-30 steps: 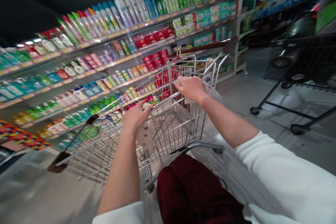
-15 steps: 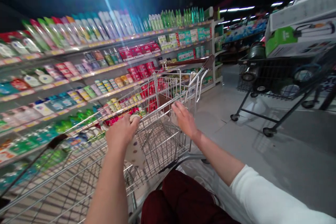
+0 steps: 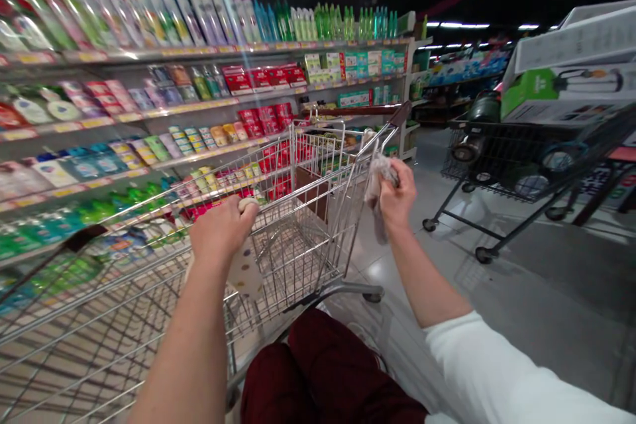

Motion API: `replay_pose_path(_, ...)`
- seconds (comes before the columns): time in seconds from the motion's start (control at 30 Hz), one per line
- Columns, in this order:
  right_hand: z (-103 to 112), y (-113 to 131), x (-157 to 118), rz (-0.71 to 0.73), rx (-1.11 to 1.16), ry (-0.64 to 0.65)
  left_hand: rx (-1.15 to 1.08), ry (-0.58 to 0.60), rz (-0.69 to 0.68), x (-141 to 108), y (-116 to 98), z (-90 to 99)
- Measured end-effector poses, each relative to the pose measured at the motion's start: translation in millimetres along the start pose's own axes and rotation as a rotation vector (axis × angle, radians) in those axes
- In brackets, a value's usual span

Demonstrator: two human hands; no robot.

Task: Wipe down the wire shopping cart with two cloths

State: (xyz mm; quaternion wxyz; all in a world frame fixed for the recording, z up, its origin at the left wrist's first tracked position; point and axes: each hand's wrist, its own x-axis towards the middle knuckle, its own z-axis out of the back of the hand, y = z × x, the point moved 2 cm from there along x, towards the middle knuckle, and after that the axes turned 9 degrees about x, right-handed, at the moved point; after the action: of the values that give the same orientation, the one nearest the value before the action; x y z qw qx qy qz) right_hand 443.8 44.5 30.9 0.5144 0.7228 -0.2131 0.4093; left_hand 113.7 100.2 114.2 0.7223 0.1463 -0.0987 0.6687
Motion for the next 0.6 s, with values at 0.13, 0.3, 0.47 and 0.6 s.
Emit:
replay_pose_path(0.13,-31,14,37,0.136,-0.127,0.034,0.005,-0.017,0.013,-2,-1,0.6)
replay_pose_path(0.3,-47,0,2,0.088,-0.198,0.112,0.015,-0.058,0.017,-3,-1,-1.9)
replay_pose_path(0.47,-40,-18,-37,0.121,-0.237,0.2,0.024,-0.09,0.021,-4,-2,-3.3)
replay_pose_path(0.6,-34,-29,-69,0.156,-0.256,0.289,0.02,-0.099,0.03,-5,-3,-3.6)
